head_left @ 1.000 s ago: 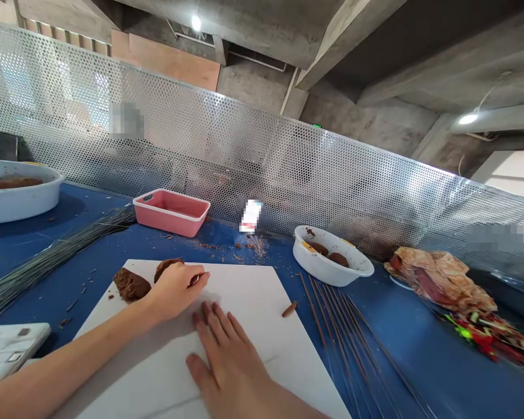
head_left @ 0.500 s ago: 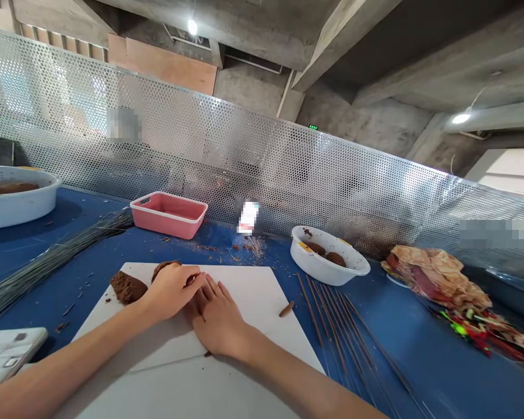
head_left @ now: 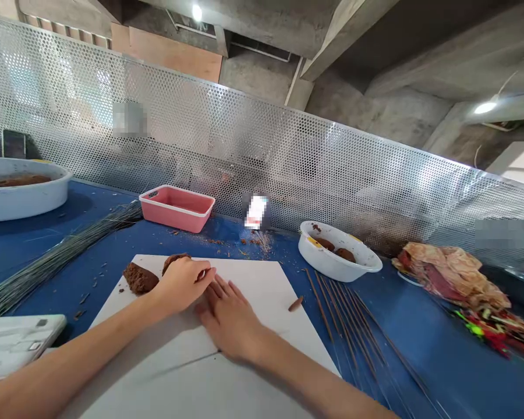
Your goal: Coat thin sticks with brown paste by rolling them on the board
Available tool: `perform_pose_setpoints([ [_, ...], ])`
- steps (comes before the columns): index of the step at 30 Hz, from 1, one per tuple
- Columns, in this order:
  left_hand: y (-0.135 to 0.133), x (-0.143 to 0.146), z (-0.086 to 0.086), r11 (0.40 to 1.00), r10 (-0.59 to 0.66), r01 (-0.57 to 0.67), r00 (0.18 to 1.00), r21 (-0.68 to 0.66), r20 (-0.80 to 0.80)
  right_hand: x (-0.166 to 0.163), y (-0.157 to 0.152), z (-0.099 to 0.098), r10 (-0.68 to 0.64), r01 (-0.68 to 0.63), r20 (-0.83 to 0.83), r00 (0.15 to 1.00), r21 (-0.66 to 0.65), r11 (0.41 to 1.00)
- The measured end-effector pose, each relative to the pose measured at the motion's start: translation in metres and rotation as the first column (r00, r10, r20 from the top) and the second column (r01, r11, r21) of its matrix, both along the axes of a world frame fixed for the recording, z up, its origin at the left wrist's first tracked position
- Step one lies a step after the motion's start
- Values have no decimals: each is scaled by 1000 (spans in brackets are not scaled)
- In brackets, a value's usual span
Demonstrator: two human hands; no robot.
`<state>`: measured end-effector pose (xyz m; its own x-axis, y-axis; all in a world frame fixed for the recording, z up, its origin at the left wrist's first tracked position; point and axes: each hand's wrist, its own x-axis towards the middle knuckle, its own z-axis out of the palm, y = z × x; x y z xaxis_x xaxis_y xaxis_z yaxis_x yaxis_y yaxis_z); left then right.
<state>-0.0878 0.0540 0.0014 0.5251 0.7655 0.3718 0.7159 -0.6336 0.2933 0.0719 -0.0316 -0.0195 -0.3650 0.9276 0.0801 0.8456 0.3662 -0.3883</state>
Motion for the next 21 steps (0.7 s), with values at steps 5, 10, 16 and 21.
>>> perform_pose_setpoints([
  [5, 3, -4, 3, 1000, 7, -7, 1000, -17, -6, -9, 32, 4, -21, 22, 14, 1000, -4, 1000],
  [10, 5, -5, 3, 999, 35, -34, 999, 22, -37, -4, -25, -7, -11, 11, -22, 1000, 12, 1000],
  [16, 4, 0, -2, 999, 43, -42, 998, 29, -40, 1, -67, -20, 27, -28, -37, 999, -30, 999],
  [21, 2, 0, 0, 1000, 9, -8, 1000, 11, -27, -8, -8, -7, -8, 9, -50, 999, 26, 1000],
])
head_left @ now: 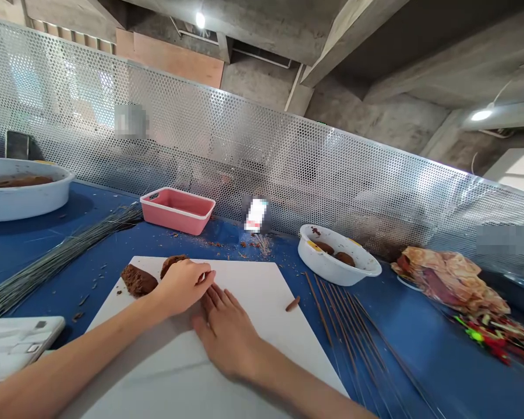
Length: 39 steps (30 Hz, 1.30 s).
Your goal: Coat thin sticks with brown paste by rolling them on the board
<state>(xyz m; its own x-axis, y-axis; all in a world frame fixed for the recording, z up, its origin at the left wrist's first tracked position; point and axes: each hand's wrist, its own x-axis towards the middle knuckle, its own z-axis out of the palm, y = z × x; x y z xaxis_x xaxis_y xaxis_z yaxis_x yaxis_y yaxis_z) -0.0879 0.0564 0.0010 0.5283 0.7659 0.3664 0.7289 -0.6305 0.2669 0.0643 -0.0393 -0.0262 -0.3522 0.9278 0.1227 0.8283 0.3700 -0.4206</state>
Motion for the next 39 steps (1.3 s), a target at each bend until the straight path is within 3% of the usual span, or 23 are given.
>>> perform_pose_setpoints([
  [3, 0, -2, 3, 1000, -10, 10, 1000, -26, 12, -1, 41, 9, 37, -35, 12, 999, -84, 996],
  [6, 1, -3, 3, 999, -17, 17, 1000, -42, 10, 0, 51, 11, 35, -34, 11, 999, -95, 995],
  [11, 2, -2, -1, 1000, 24, -24, 1000, -4, -8, 6, -6, 3, 14, -14, -22, 1000, -3, 1000],
  [14, 2, 0, -2, 1000, 10, -10, 1000, -3, -2, 10, -49, -2, 15, -17, -27, 1000, -49, 999],
  [17, 2, 1, -2, 999, -13, 13, 1000, -30, 4, 13, -63, -1, 32, -35, -36, 999, -88, 996],
  [21, 4, 0, -2, 1000, -6, 6, 1000, -26, -3, 15, -15, 8, 16, -17, -31, 999, -38, 999],
  [24, 4, -1, -2, 1000, 6, -7, 1000, -15, -22, 16, 33, 14, -40, 43, 27, 999, -110, 993],
  [26, 3, -2, -2, 1000, 4, -4, 1000, -10, -25, 16, 43, 13, -56, 60, 47, 997, -95, 994],
  [28, 2, -2, -2, 1000, 0, 0, 1000, -5, -24, 15, 31, 7, -40, 41, 32, 999, -32, 999],
  [31, 1, -1, -3, 1000, -10, 9, 1000, -6, -20, 16, -11, -10, -7, 7, -9, 1000, 28, 1000],
  [34, -1, 0, -4, 999, -35, 35, 999, -26, -13, 19, -42, -21, 48, -48, -22, 999, 5, 999],
  [39, 1, -1, -6, 999, -23, 22, 1000, -36, -16, 24, -30, -10, 8, -6, -65, 998, 24, 1000],
])
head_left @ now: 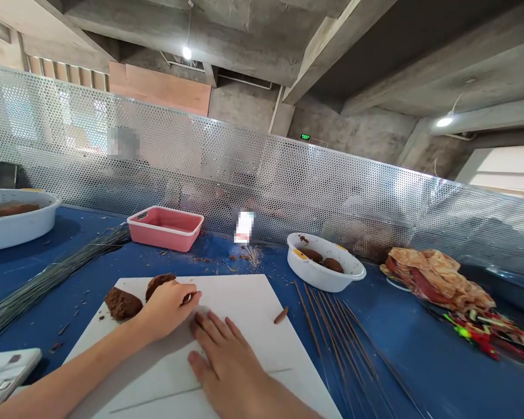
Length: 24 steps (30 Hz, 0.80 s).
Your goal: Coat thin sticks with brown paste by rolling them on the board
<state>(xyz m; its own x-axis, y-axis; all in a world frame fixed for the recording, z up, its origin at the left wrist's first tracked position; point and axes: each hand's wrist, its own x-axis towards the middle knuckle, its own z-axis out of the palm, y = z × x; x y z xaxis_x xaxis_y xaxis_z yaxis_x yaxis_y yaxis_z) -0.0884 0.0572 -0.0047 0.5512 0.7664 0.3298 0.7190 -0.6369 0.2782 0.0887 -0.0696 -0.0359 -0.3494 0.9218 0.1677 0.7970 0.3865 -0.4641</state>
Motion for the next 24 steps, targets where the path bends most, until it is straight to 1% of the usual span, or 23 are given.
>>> perform_pose_setpoints([
  [3, -1, 0, 0, 1000, 0, 0, 1000, -10, -5, 3, 14, 12, -46, 46, -8, 999, 16, 999],
  [5, -3, 2, 0, 1000, -12, 12, 1000, -29, -6, 5, 16, 14, -59, 60, -14, 998, 24, 998],
  [9, -9, 7, 2, 997, -24, 22, 1000, -78, -18, 10, 10, 8, -42, 43, -8, 999, 35, 998],
  [12, -10, 9, 3, 997, -16, 12, 999, -81, -49, 13, 6, 3, -61, 62, -22, 998, 50, 997],
  [14, -10, 9, 2, 997, -18, 13, 998, -80, -68, 15, 7, 4, -89, 95, -86, 992, 63, 993],
  [15, -10, 9, 2, 997, -23, 16, 997, -81, -76, 15, 8, 5, -108, 119, -148, 983, 70, 990],
  [17, -9, 8, 1, 996, -34, 27, 996, -81, -86, 17, 11, 8, -146, 181, -332, 932, 76, 981],
  [19, -10, 8, 1, 996, -36, 28, 995, -80, -97, 18, 15, 11, -184, 255, -532, 826, 64, 965],
  [20, -11, 8, 1, 996, -32, 23, 994, -82, -103, 19, 16, 13, -198, 285, -607, 770, 49, 957],
  [22, -12, 7, 0, 996, -29, 19, 993, -89, -112, 21, 18, 15, -224, 319, -688, 690, 11, 948],
  [24, -12, 6, -1, 995, -34, 24, 993, -95, -115, 22, 18, 14, -247, 322, -704, 665, -27, 946],
])
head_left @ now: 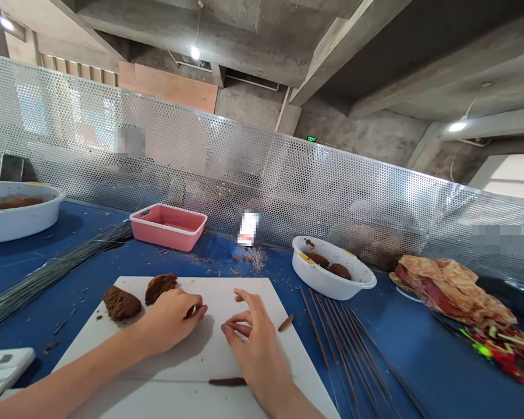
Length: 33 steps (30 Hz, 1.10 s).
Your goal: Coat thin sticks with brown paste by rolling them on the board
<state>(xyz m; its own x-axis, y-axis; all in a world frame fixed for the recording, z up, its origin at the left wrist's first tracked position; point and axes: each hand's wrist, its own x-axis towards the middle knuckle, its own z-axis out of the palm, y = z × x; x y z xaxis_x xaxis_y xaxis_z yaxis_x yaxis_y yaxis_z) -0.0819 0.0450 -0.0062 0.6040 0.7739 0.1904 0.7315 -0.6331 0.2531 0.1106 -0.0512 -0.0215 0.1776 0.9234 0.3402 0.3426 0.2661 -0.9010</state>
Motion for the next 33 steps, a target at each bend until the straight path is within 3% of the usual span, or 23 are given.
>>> perform_pose_setpoints([
  [5, -2, -3, -1, 1000, -16, 16, 1000, 12, 23, 4, 3, -8, 43, -43, -38, 998, -9, 999],
  [10, -4, -4, 4, 999, -41, 41, 998, -7, 37, 8, 14, -9, 135, -151, -261, 956, -44, 988],
  [15, -1, -5, -2, 999, -44, 44, 999, -1, 21, 15, 29, -7, 115, -162, -467, 876, -60, 985],
  [19, -3, -3, -7, 996, -85, 85, 996, -2, -1, 18, 29, 0, 114, -175, -492, 863, -81, 981],
  [22, -11, -1, -1, 985, -158, 160, 987, -62, 28, 19, 22, 8, 94, -171, -464, 881, -127, 977],
  [24, -19, -2, 9, 945, -224, 243, 969, -218, 106, 19, 18, 10, 62, -153, -462, 885, -163, 975],
  [26, -26, -5, 21, 823, -285, 347, 937, -449, 203, 21, 17, 11, 7, -110, -482, 876, -187, 976],
  [28, -32, -9, 30, 717, -328, 414, 910, -561, 252, 24, 19, 11, -56, -59, -510, 858, -206, 977],
  [29, -34, -10, 33, 704, -352, 431, 902, -564, 249, 25, 19, 12, -82, -38, -523, 849, -215, 976],
  [33, -41, -7, 28, 796, -392, 424, 905, -432, 166, 26, 19, 18, -116, -5, -545, 830, -215, 977],
])
